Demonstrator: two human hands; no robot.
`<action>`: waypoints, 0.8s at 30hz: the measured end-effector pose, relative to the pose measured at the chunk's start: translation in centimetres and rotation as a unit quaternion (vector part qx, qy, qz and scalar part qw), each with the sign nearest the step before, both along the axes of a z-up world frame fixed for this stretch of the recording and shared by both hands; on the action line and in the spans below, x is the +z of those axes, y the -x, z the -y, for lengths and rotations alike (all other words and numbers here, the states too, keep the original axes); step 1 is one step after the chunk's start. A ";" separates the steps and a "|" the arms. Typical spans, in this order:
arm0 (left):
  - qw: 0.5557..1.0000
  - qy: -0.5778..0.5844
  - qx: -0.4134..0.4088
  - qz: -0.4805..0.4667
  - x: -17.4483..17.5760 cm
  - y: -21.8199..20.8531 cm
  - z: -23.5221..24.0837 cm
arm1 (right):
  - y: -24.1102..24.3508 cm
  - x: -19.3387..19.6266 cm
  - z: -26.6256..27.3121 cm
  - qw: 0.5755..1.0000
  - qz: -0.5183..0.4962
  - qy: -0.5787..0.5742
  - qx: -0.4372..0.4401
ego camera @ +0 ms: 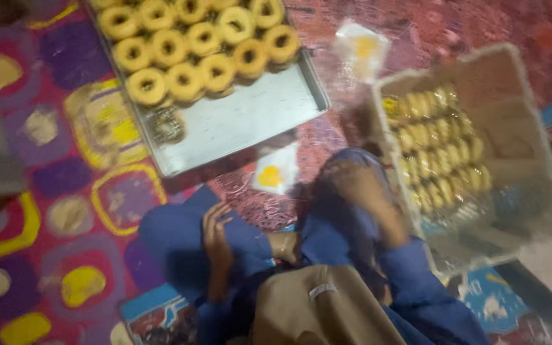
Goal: The person sits on the floor and packs donuts into small plastic bags. They pick donuts from a metal tray, place them into bags, and then put the filled bags into a plastic crate.
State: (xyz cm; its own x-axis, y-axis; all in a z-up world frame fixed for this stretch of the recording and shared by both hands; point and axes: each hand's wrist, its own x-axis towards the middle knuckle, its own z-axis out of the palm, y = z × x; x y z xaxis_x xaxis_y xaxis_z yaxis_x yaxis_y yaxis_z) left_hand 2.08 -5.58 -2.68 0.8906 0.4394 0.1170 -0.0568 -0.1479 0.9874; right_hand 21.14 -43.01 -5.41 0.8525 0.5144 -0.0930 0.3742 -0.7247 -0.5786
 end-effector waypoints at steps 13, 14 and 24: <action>0.998 -0.058 0.008 0.017 4.9 -1.8 0.3 | -6.2 -11.2 -20.8 0.978 0.152 0.055 0.132; 0.998 -0.050 0.026 0.031 4.4 -3.7 1.4 | -5.7 -9.9 -20.9 0.984 0.134 0.029 0.117; 0.957 -0.016 -0.194 -0.215 -7.0 -12.6 5.0 | 3.7 2.2 -15.1 0.889 0.317 0.110 0.311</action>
State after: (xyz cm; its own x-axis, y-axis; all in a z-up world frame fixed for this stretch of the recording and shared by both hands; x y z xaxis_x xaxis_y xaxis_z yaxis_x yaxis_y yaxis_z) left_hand 14.65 -10.59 -9.65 0.9551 0.0689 -0.2883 0.2964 -0.2290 0.9272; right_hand 17.40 -27.90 -3.16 0.3262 0.9337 0.1476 0.9428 -0.3327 0.0211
